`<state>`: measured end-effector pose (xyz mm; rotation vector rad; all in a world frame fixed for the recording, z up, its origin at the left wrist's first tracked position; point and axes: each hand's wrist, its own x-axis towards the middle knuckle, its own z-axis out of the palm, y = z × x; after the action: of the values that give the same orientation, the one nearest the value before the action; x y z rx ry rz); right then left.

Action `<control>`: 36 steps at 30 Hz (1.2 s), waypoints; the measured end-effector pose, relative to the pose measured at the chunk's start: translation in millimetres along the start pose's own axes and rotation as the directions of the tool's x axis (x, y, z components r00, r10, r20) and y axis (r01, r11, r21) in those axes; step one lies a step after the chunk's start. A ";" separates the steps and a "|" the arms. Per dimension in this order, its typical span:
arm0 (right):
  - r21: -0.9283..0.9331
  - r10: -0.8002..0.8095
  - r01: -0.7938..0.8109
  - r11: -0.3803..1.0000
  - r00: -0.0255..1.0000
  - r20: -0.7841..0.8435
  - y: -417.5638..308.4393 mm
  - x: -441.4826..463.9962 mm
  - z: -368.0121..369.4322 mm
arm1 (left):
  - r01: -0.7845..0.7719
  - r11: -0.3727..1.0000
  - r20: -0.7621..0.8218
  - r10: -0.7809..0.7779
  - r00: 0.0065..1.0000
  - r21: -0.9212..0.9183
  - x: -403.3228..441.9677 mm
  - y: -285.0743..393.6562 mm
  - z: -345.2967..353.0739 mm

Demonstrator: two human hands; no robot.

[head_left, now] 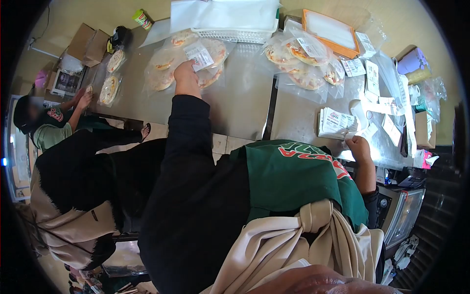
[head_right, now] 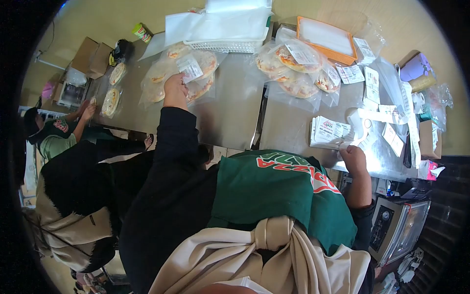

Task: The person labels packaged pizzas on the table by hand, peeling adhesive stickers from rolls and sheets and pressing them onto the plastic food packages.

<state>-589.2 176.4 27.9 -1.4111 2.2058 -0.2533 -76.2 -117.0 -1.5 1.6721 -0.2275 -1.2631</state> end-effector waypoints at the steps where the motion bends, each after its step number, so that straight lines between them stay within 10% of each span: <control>1: 0.011 0.002 -0.002 1.000 1.000 0.001 0.1 -0.4 0.4 | 0.013 0.997 0.019 -0.012 1.000 -0.079 7.2 -1.0 2.0; 6: -0.026 0.007 -0.007 1.000 1.000 0.018 5.7 2.5 2.0 | 0.167 0.981 0.351 -0.124 0.928 -0.095 11.9 -2.4 1.2; 9: -0.031 0.060 -0.058 0.998 0.996 0.060 2.1 1.1 -1.4 | 0.045 0.900 0.064 -0.019 0.998 -0.434 -47.1 5.7 -5.4; 15: -0.063 0.046 -0.044 0.997 0.998 0.040 1.1 -0.5 0.0 | -0.293 0.951 0.231 0.265 0.936 0.095 -21.1 6.8 -9.2; 23: -0.066 -0.005 -0.001 0.998 0.997 -0.080 8.0 4.5 7.4 | -0.651 0.757 0.423 0.574 0.701 0.053 -144.3 65.1 33.3; 36: 0.056 -0.091 0.100 0.993 0.983 -0.158 24.5 -2.7 6.9 | -0.411 0.788 0.605 0.615 0.505 -0.458 -295.8 57.5 179.5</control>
<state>-604.3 190.5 12.6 -1.5099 2.2343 -0.4782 -329.7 -59.6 234.0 0.6715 -0.9532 -1.3398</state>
